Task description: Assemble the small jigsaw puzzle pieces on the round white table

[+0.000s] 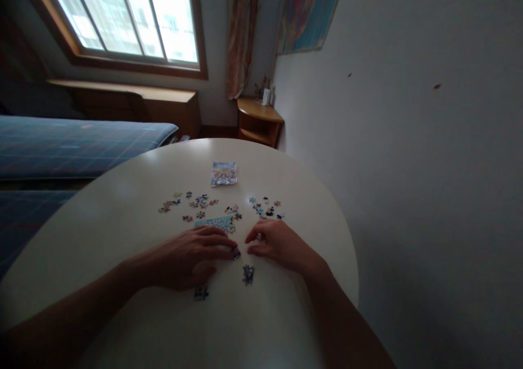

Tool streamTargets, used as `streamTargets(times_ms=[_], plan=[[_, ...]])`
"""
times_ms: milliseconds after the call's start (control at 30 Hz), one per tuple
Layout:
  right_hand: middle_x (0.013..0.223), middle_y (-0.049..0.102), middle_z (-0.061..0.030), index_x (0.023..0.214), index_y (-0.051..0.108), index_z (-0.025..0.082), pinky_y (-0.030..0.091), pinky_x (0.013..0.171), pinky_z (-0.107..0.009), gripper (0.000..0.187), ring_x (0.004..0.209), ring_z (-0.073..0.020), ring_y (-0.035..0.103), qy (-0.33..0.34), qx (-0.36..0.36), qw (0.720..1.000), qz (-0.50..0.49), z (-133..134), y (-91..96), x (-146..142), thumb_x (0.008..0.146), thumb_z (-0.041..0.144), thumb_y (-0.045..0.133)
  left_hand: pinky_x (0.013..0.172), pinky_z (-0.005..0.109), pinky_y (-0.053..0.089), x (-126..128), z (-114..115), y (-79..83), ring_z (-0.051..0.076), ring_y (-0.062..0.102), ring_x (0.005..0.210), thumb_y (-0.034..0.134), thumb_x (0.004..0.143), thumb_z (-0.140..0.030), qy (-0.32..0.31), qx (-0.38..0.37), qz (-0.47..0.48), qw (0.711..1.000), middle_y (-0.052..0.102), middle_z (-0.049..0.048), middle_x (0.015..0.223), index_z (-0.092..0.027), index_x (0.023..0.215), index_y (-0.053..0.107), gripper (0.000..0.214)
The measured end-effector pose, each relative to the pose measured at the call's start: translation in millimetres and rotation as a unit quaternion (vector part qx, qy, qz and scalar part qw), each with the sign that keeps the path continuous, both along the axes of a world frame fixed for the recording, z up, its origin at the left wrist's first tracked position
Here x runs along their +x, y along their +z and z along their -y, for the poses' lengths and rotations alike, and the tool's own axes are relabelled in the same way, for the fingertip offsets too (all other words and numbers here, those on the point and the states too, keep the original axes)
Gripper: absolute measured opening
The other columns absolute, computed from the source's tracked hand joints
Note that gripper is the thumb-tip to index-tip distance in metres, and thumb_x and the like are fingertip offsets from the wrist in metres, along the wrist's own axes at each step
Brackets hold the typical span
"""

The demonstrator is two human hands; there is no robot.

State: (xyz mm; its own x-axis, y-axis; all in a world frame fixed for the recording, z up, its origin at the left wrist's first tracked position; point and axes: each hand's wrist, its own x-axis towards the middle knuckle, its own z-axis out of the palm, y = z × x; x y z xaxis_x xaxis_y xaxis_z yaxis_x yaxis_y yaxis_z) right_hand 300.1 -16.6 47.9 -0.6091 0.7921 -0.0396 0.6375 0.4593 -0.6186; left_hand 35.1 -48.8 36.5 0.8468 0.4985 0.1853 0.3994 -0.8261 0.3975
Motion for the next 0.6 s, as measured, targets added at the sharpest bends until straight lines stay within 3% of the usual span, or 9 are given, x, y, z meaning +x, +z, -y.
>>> streamTargets(times_ms=[200,433,600], plan=[[0.089,0.069,-0.0018,0.098,0.078,0.026,0.044,0.076,-0.026,0.018,0.080,-0.0134,0.062,0.054,0.021,0.998,0.001,2,-6.0,-7,0.080,0.024,0.074,0.109,0.045,0.041,2,1,3.5,0.025,0.053,0.124,0.060,0.081,-0.016,0.002,0.002,-0.003,1.000,0.062,0.0011,0.135,-0.028,0.131,0.057,0.052],[0.084,0.070,-0.0009,0.092,0.078,0.024,0.044,0.071,-0.024,0.012,0.073,-0.0114,0.063,0.068,0.048,0.997,0.001,3,-9.3,-12,0.081,0.028,0.075,0.108,0.045,0.041,2,0,2.8,0.025,0.053,0.124,0.059,0.081,-0.017,0.007,0.001,-0.005,1.000,0.063,0.0018,0.134,-0.027,0.132,0.057,0.052],[0.085,0.072,-0.0003,0.091,0.079,0.026,0.044,0.077,-0.026,0.012,0.076,-0.0124,0.065,0.077,0.072,0.994,0.009,3,-8.0,-11,0.081,0.032,0.077,0.107,0.045,0.042,3,1,2.8,0.026,0.054,0.123,0.060,0.079,-0.017,0.004,0.003,0.000,1.000,0.063,0.0030,0.133,-0.027,0.133,0.056,0.055]])
